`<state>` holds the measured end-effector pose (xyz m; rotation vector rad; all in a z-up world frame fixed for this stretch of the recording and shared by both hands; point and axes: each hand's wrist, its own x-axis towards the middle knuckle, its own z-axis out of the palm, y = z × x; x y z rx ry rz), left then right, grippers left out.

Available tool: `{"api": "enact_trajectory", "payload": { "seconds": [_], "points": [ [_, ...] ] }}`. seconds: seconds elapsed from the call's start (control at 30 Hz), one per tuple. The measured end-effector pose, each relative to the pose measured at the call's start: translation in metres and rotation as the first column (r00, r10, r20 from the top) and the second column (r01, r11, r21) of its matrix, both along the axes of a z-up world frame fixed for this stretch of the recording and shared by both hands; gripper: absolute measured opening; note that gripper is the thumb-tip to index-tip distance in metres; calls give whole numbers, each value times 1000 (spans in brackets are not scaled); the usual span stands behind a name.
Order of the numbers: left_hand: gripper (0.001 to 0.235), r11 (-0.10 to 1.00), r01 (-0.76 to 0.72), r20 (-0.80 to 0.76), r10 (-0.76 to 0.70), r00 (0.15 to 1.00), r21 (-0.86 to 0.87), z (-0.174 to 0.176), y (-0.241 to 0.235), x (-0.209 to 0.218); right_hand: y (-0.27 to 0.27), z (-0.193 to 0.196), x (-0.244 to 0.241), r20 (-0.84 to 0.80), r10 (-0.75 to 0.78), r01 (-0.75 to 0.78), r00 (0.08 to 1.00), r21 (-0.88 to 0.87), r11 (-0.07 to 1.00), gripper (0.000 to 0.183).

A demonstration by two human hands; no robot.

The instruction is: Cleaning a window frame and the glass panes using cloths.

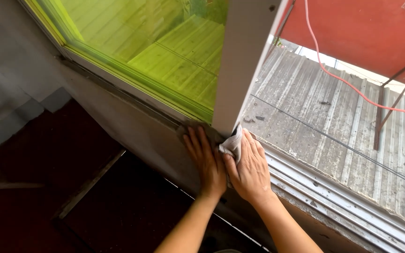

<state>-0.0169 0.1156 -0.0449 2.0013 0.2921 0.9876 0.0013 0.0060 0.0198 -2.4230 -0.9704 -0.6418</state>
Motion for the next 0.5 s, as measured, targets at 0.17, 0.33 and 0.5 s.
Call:
{"api": "enact_trajectory", "payload": {
  "seconds": [0.17, 0.33, 0.5],
  "points": [
    [62, 998, -52, -4, 52, 999, -31, 9, 30, 13, 1, 12, -8, -12, 24, -24, 1000, 39, 999, 66],
    [81, 980, -197, 93, 197, 976, -10, -1, 127, 58, 8, 21, -7, 22, 22, -24, 1000, 84, 996, 65],
    [73, 920, -388, 16, 390, 921, -48, -6, 221, 93, 16, 29, -4, 28, -13, 12, 1000, 56, 998, 64]
  ]
}}
